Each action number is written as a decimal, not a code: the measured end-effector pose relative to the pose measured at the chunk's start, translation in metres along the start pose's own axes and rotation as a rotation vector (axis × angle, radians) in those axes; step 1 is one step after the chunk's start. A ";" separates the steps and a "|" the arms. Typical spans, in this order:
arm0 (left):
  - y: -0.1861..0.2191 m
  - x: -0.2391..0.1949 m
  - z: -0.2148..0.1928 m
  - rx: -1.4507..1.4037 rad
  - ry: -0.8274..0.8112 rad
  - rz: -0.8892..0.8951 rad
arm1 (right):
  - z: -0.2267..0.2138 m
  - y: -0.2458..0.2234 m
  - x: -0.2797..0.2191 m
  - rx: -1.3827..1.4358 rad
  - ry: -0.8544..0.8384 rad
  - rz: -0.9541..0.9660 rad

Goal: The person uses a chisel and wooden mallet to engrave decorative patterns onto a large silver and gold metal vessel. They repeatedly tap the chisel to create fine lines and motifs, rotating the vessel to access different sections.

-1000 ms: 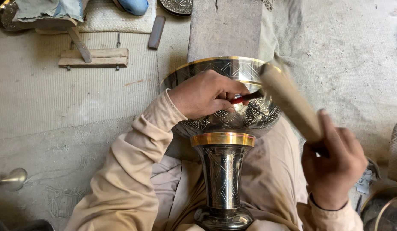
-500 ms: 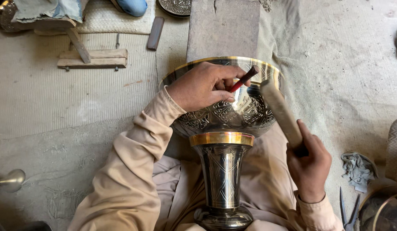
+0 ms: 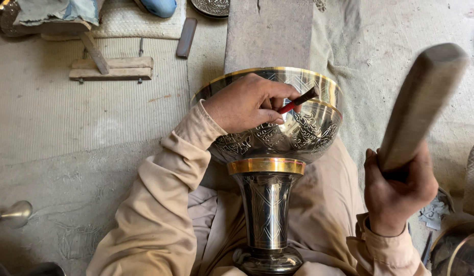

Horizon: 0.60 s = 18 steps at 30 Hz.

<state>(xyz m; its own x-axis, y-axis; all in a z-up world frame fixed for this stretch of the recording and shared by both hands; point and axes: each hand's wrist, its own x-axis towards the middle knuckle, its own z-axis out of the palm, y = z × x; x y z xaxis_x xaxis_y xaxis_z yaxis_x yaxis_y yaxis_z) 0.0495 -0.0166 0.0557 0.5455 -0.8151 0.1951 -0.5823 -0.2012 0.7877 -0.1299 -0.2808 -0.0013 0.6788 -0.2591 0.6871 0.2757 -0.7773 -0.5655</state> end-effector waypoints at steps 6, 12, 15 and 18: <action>0.003 0.001 -0.001 0.073 0.022 0.000 | 0.003 0.014 -0.012 0.090 0.005 0.084; 0.001 0.002 0.001 0.046 -0.011 -0.008 | 0.004 0.024 -0.019 -0.044 -0.003 0.046; -0.001 -0.002 0.002 -0.003 0.020 0.007 | 0.004 0.021 -0.020 0.108 0.066 0.086; -0.001 -0.004 0.003 0.027 0.025 -0.012 | 0.002 0.016 -0.018 -0.297 -0.143 -0.019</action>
<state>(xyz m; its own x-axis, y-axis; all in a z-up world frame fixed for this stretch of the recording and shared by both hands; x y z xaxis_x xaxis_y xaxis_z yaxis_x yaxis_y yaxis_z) 0.0464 -0.0151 0.0522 0.5669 -0.7990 0.2005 -0.5914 -0.2253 0.7742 -0.1364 -0.2879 -0.0235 0.7702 -0.1756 0.6132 0.0931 -0.9201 -0.3805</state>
